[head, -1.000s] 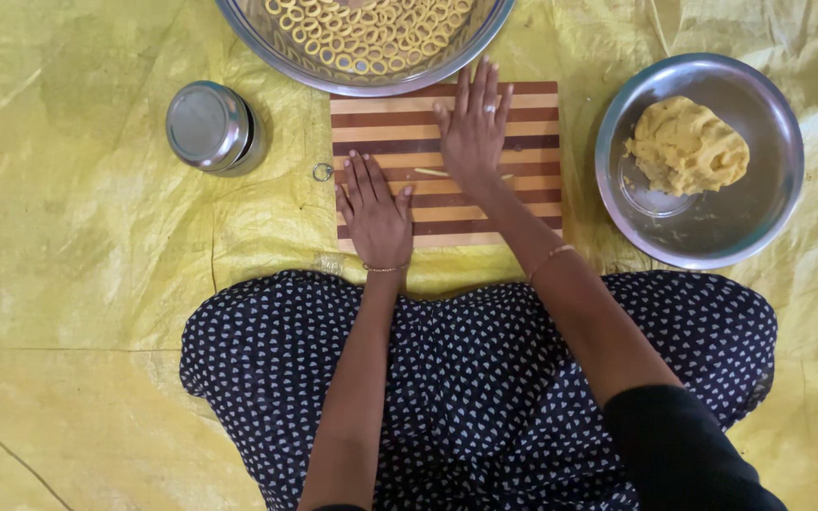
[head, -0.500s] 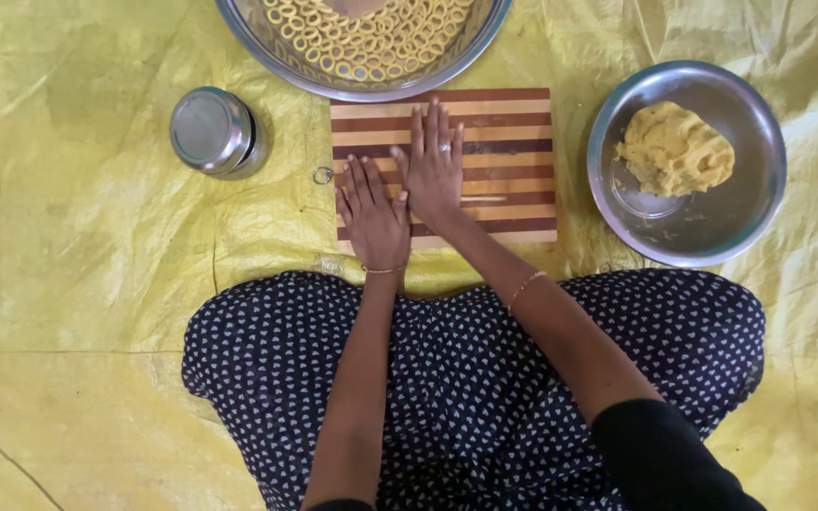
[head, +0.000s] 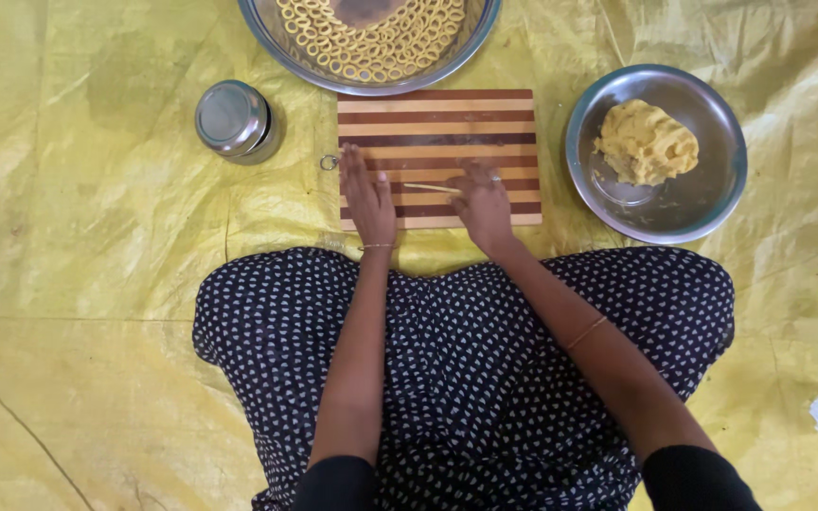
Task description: The person sits on a yellow tarp and repeatedly rolls small pieces of yellow dough into thin ropes on a wooden board, then joins the ends to form rings. The finished rings are placed into a large metal tray. A larger mass of dough is kept in a separate metal bowl.
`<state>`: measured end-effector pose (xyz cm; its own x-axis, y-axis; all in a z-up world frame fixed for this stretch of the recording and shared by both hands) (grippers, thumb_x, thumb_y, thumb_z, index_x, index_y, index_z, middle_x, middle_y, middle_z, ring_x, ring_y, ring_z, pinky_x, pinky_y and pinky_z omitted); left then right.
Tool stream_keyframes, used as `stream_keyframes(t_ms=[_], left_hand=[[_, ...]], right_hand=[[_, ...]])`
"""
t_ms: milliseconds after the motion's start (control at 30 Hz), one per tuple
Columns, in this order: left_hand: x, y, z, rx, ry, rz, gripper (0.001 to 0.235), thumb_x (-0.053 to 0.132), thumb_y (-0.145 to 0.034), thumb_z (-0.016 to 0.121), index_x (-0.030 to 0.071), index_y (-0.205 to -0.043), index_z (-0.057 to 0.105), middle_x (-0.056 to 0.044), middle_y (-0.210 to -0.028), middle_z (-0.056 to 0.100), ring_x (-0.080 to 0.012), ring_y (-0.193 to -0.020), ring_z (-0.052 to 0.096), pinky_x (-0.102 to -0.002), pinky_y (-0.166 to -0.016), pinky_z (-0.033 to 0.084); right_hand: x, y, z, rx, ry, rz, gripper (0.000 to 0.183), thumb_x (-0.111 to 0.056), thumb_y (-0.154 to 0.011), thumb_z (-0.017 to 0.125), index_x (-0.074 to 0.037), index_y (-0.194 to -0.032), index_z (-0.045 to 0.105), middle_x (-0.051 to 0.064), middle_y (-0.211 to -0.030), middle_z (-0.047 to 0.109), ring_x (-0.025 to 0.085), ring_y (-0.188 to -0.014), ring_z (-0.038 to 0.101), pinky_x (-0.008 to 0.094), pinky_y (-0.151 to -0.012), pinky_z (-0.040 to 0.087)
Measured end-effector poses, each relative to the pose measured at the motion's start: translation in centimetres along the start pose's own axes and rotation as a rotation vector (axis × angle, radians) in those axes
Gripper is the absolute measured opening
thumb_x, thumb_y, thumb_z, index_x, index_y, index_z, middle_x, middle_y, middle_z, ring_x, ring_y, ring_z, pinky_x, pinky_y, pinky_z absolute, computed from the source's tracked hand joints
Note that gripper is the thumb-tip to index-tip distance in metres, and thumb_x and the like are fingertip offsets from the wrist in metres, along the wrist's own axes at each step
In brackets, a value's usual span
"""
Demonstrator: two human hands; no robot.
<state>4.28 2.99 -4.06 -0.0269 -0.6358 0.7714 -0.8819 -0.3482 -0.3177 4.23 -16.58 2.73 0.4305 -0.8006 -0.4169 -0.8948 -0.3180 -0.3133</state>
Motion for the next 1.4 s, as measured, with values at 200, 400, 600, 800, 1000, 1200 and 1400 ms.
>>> stream_keyframes(t_ms=[200,400,600,800,1000,1200,1400], left_hand=[[1.5,2.1,-0.3,-0.075,0.125,0.11,0.059,0.02,-0.104,0.053,0.014,-0.16,0.036,-0.011,-0.165,0.038,-0.0318,-0.153,0.036,-0.046,-0.127,0.029],[2.0,2.9,-0.2,-0.113,0.186,0.097,0.054,0.003,-0.098,0.061,0.013,-0.15,0.049,-0.013,-0.155,0.05,-0.0323,-0.146,0.046,-0.044,-0.122,0.037],[2.3,2.4,-0.4,-0.13,0.233,0.053,0.051,0.002,-0.097,0.062,0.012,-0.146,0.053,-0.016,-0.149,0.056,-0.0338,-0.139,0.053,-0.042,-0.116,0.043],[3.1,2.3,-1.1,-0.143,0.264,0.015,0.048,0.0,-0.096,0.061,0.012,-0.142,0.057,-0.016,-0.143,0.061,-0.0338,-0.132,0.059,-0.041,-0.111,0.047],[2.6,2.4,-0.5,-0.226,0.322,-0.06,0.042,0.0,-0.099,0.055,0.011,-0.139,0.06,-0.012,-0.136,0.068,-0.0274,-0.123,0.067,-0.036,-0.102,0.053],[0.7,3.0,2.3,-0.369,0.863,-0.194,0.028,0.001,-0.109,0.051,-0.004,-0.132,0.065,-0.015,-0.124,0.074,-0.0199,-0.11,0.067,-0.033,-0.094,0.056],[0.0,3.2,2.9,-0.499,0.916,-0.338,0.023,0.006,-0.106,0.05,0.001,-0.12,0.067,-0.01,-0.112,0.077,-0.016,-0.106,0.074,-0.027,-0.089,0.061]], right_hand=[[-0.4,-0.3,1.7,0.101,0.079,-0.018,0.011,-0.008,-0.083,0.077,-0.008,-0.092,0.072,0.008,-0.114,0.07,0.031,-0.109,0.063,0.046,-0.092,0.05],[0.4,-0.2,1.7,0.066,0.103,-0.074,0.021,-0.014,-0.081,0.074,-0.009,-0.101,0.069,0.01,-0.107,0.068,0.032,-0.102,0.064,0.048,-0.084,0.049],[0.6,-0.6,2.3,0.047,0.106,-0.04,0.02,-0.016,-0.087,0.074,-0.008,-0.104,0.068,0.009,-0.105,0.068,0.032,-0.101,0.064,0.05,-0.085,0.047],[0.1,-0.6,1.9,0.026,0.09,-0.002,0.013,-0.014,-0.086,0.074,-0.009,-0.098,0.071,0.012,-0.103,0.066,0.034,-0.1,0.064,0.051,-0.085,0.047],[0.1,-0.8,0.9,-0.073,-0.29,0.184,0.011,-0.012,-0.087,0.075,-0.01,-0.098,0.071,0.009,-0.098,0.072,0.025,-0.093,0.071,0.039,-0.086,0.055],[2.0,-1.1,0.8,-0.107,-0.967,0.298,0.013,-0.004,-0.09,0.074,-0.001,-0.102,0.069,0.005,-0.097,0.072,0.013,-0.091,0.069,0.026,-0.084,0.056],[3.1,-1.4,0.6,-0.111,-1.085,0.378,0.013,-0.001,-0.092,0.071,0.0,-0.105,0.069,0.003,-0.096,0.071,0.011,-0.09,0.066,0.026,-0.085,0.054]])
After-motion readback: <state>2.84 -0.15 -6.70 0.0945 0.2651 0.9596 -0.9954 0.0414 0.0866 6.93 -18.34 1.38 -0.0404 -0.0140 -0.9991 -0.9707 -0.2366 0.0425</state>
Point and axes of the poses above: each hand's wrist, its own y-axis away from the middle knuckle, its own z-axis out of the palm, x = y × z, the point moved 3 cm from there along -y, towards the middle knuckle
